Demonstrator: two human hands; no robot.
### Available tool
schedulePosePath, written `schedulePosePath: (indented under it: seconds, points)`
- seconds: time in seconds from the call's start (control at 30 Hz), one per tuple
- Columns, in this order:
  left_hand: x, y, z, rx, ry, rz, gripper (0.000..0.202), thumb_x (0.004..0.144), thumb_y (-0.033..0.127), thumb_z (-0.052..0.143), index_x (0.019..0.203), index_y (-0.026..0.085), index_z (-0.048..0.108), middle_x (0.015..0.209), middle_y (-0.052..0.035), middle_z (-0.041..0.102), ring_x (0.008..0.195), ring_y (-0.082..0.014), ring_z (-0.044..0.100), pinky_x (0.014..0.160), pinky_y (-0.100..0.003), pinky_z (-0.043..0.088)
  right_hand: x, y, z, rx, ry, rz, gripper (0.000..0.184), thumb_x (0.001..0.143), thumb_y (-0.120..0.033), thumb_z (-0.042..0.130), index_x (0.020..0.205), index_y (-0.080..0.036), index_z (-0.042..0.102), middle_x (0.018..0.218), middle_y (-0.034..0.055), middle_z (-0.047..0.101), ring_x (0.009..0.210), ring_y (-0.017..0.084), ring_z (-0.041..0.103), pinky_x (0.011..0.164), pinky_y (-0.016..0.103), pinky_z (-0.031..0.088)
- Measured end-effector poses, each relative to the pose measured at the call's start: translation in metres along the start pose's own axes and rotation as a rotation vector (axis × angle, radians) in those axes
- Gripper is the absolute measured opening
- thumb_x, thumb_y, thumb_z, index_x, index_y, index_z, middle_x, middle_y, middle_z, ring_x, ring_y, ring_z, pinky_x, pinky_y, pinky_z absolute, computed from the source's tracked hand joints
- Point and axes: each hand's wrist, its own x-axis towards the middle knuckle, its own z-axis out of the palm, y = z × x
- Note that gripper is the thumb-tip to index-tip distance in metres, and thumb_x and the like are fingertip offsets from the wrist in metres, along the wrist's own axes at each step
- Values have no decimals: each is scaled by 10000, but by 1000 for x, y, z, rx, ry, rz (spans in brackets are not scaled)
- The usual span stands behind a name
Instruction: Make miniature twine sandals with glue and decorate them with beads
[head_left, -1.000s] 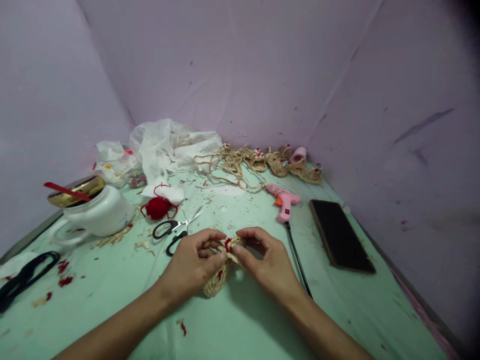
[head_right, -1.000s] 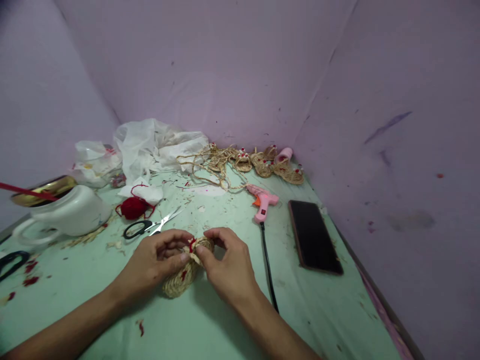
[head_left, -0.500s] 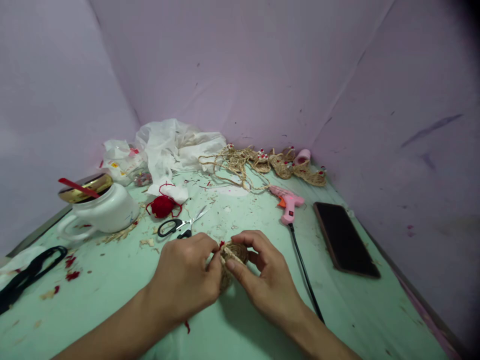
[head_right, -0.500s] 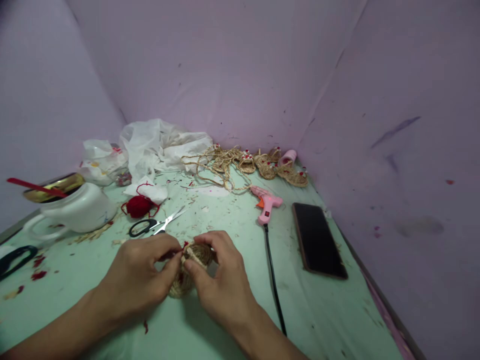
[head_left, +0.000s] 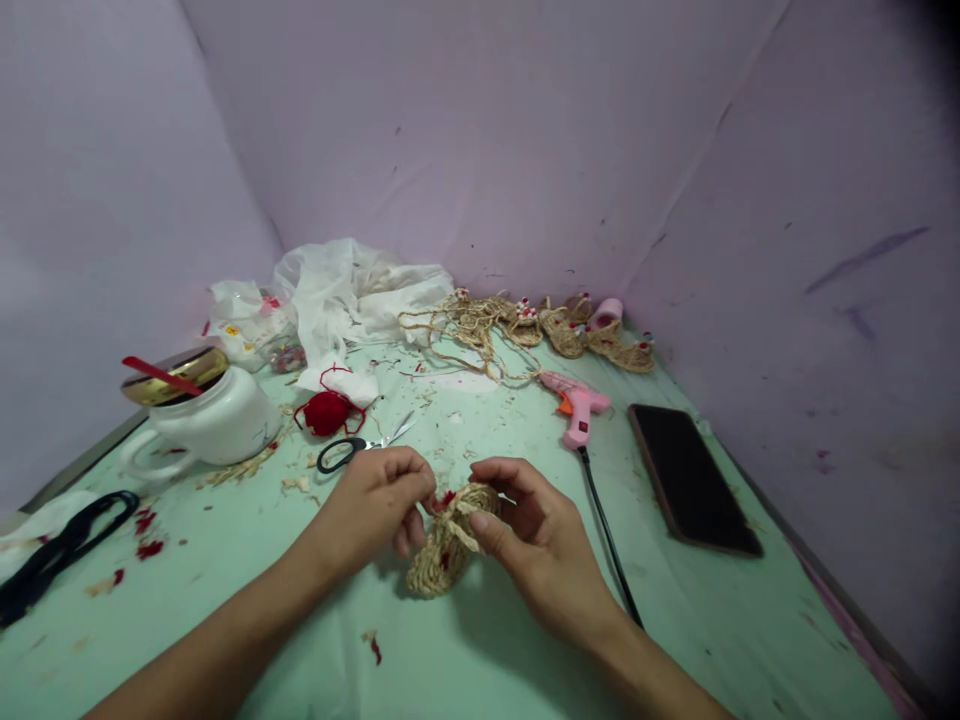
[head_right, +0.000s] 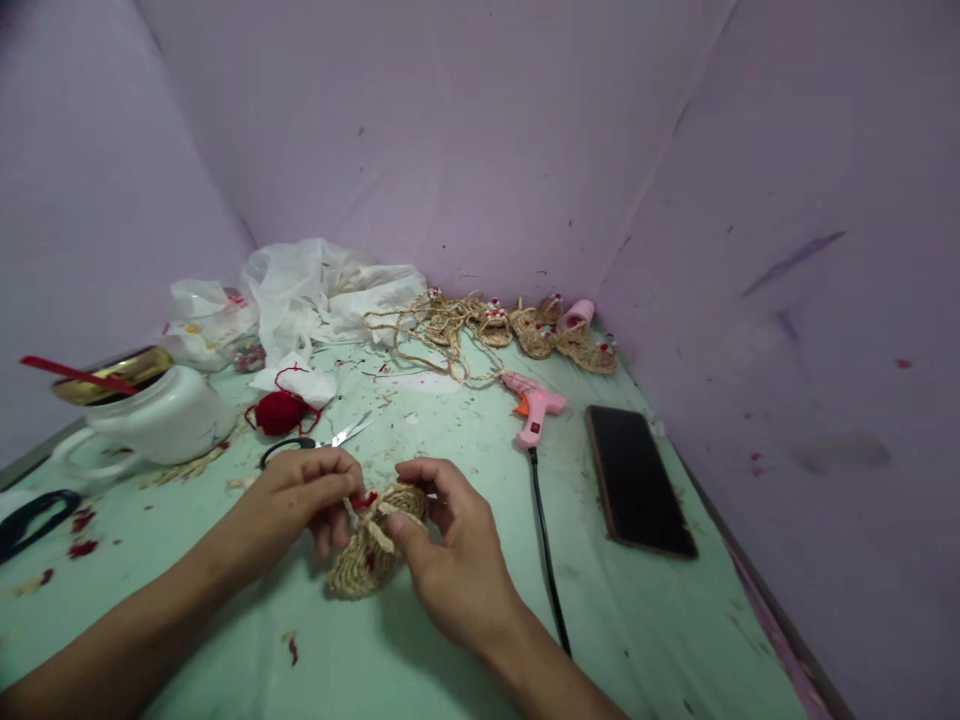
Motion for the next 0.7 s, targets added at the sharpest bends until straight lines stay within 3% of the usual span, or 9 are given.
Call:
schedulePosePath:
  seconds: [0.1, 0.2, 0.3, 0.4, 0.47, 0.57, 0.7]
  points:
    - [5, -3, -6, -55, -5, 18, 301, 702, 421, 453, 641, 143, 550, 508, -2, 577, 356, -90, 476, 329, -181, 314, 5, -1, -2, 112, 48, 72, 295, 623, -245, 673, 888, -192, 556, 807, 14, 582, 723, 147, 571, 639, 274, 481]
    - [3, -6, -3, -13, -118, 87, 277, 668, 385, 568, 729, 121, 627, 537, 9, 571, 413, -63, 458, 372, -158, 300, 11, -1, -5, 127, 134, 82, 319, 582, -285, 711, 850, -189, 564, 796, 17, 602, 739, 158, 581, 646, 280, 484]
    - [3, -12, 7, -67, -156, 23, 201, 573, 269, 667, 689, 110, 625, 489, 29, 530, 410, -46, 420, 385, -150, 288, 15, -1, -9, 137, 149, 51, 314, 609, -331, 704, 859, -190, 575, 872, 36, 621, 798, 170, 588, 713, 301, 477]
    - [9, -19, 16, -251, -127, -69, 207, 582, 284, 644, 683, 110, 598, 437, 34, 501, 355, -39, 369, 350, -153, 248, 18, 4, -15, 196, 159, 23, 266, 730, -403, 584, 887, -188, 578, 948, 55, 610, 847, 177, 584, 766, 331, 466]
    - [15, -23, 19, -274, -109, -89, 210, 597, 295, 618, 695, 112, 593, 425, 31, 497, 347, -47, 368, 351, -160, 262, 22, 10, -20, 190, 183, 74, 233, 724, -364, 581, 861, -176, 572, 921, 59, 601, 831, 185, 589, 748, 349, 478]
    - [16, -25, 19, -44, -63, -68, 183, 641, 295, 563, 670, 118, 599, 429, 26, 488, 359, -74, 389, 370, -190, 292, 27, 19, -26, 76, 155, 142, 215, 619, -220, 632, 810, -163, 552, 844, 51, 607, 787, 191, 605, 720, 359, 493]
    - [11, -28, 18, 375, 218, 199, 230, 694, 258, 548, 875, 141, 629, 534, 21, 527, 480, -111, 454, 473, -225, 341, 31, 23, -27, -26, 117, 108, 218, 599, -121, 593, 811, -160, 567, 814, 39, 638, 785, 173, 616, 804, 360, 468]
